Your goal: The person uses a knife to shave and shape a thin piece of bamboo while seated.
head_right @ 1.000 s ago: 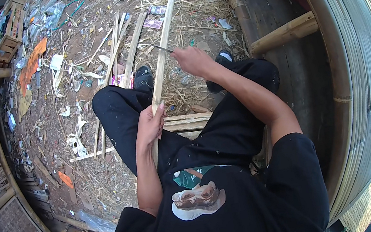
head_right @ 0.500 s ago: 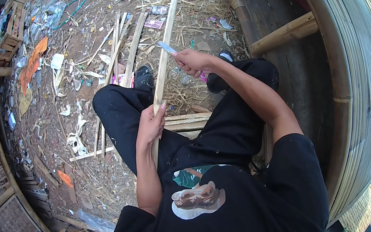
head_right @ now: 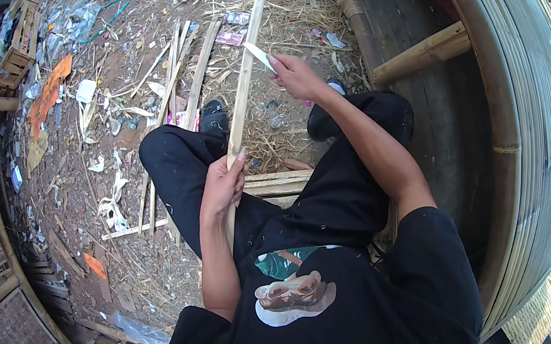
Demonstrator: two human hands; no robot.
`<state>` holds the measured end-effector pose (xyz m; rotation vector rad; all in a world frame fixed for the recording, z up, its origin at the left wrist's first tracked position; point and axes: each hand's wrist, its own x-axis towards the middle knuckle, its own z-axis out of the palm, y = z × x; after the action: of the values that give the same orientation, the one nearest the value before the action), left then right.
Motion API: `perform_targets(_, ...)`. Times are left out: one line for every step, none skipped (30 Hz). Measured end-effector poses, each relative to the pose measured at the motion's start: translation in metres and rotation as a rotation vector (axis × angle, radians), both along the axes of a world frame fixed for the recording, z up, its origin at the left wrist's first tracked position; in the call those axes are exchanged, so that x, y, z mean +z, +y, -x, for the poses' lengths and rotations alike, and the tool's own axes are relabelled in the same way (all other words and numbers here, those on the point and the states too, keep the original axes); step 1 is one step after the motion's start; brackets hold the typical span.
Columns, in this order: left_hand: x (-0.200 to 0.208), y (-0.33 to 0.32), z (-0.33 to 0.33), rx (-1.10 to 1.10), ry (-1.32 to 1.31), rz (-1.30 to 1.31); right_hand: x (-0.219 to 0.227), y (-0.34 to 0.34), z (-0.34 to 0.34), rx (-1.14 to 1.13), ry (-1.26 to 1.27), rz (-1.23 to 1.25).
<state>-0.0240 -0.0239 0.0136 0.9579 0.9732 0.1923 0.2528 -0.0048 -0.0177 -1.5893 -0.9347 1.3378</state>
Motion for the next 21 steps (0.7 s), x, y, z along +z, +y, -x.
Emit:
perform_targets(0.0, 0.0, -0.001, -0.005, 0.002, 0.004, 0.001, 0.001, -0.001, -0.044, -0.086, 0.033)
perform_targets(-0.002, 0.0, -0.001, 0.0, -0.001, 0.005, -0.003, 0.002, -0.001, -0.04, -0.089, 0.034)
perform_targets(-0.004, 0.0, -0.001, 0.001, -0.009, -0.007, -0.007, 0.004, 0.002, 0.001, -0.155, 0.045)
perform_targets(-0.006, 0.0, 0.0, 0.003, -0.016, -0.019, -0.011, 0.005, 0.004, 0.043, -0.22, 0.055)
perform_targets(-0.007, 0.0, -0.001, 0.008, -0.019, -0.018, -0.014, 0.005, 0.005, 0.048, -0.223, 0.056)
perform_targets(-0.008, -0.001, -0.001, 0.012, 0.002, -0.031, -0.013, 0.004, 0.009, 0.069, -0.137, 0.086)
perform_targets(-0.008, -0.001, -0.002, 0.015, 0.023, -0.044, -0.012, 0.004, 0.013, 0.09, -0.051, 0.116)
perform_targets(-0.008, -0.001, -0.003, 0.022, 0.022, -0.041, -0.014, 0.005, 0.015, 0.097, -0.053, 0.119)
perform_targets(-0.005, -0.001, -0.004, 0.008, 0.065, -0.104, -0.015, 0.006, 0.017, 0.096, -0.144, 0.061)
perform_targets(-0.004, -0.001, -0.005, -0.006, 0.108, -0.167, -0.017, 0.006, 0.019, 0.096, -0.234, 0.003)
perform_targets(-0.006, -0.002, -0.005, -0.002, 0.108, -0.164, -0.018, 0.005, 0.021, 0.101, -0.234, 0.005)
perform_targets(-0.009, -0.003, -0.005, -0.002, 0.114, -0.177, -0.019, 0.004, 0.023, 0.097, -0.191, 0.034)
perform_targets(-0.011, -0.004, -0.005, -0.003, 0.121, -0.19, -0.019, 0.004, 0.025, 0.093, -0.147, 0.062)
perform_targets(-0.013, -0.004, -0.004, -0.001, 0.121, -0.187, -0.023, 0.004, 0.024, 0.095, -0.147, 0.064)
perform_targets(-0.014, -0.004, -0.005, -0.007, 0.108, -0.203, -0.026, 0.003, 0.024, 0.104, -0.216, -0.014)
perform_targets(-0.015, -0.004, -0.005, -0.014, 0.095, -0.218, -0.029, 0.003, 0.023, 0.112, -0.285, -0.093)
perform_targets(-0.015, -0.003, -0.006, -0.014, 0.095, -0.216, -0.032, 0.001, 0.021, 0.112, -0.285, -0.091)
perform_targets(-0.014, -0.003, -0.005, -0.017, 0.1, -0.209, -0.025, 0.0, 0.024, 0.106, -0.235, -0.016)
perform_targets(-0.014, -0.004, -0.004, -0.02, 0.105, -0.202, -0.018, -0.001, 0.027, 0.1, -0.185, 0.059)
perform_targets(-0.016, -0.004, -0.004, -0.019, 0.108, -0.199, -0.015, -0.003, 0.028, 0.103, -0.182, 0.062)
perform_targets(-0.018, -0.005, -0.005, -0.014, 0.099, -0.214, -0.012, -0.004, 0.028, 0.094, -0.182, 0.106)
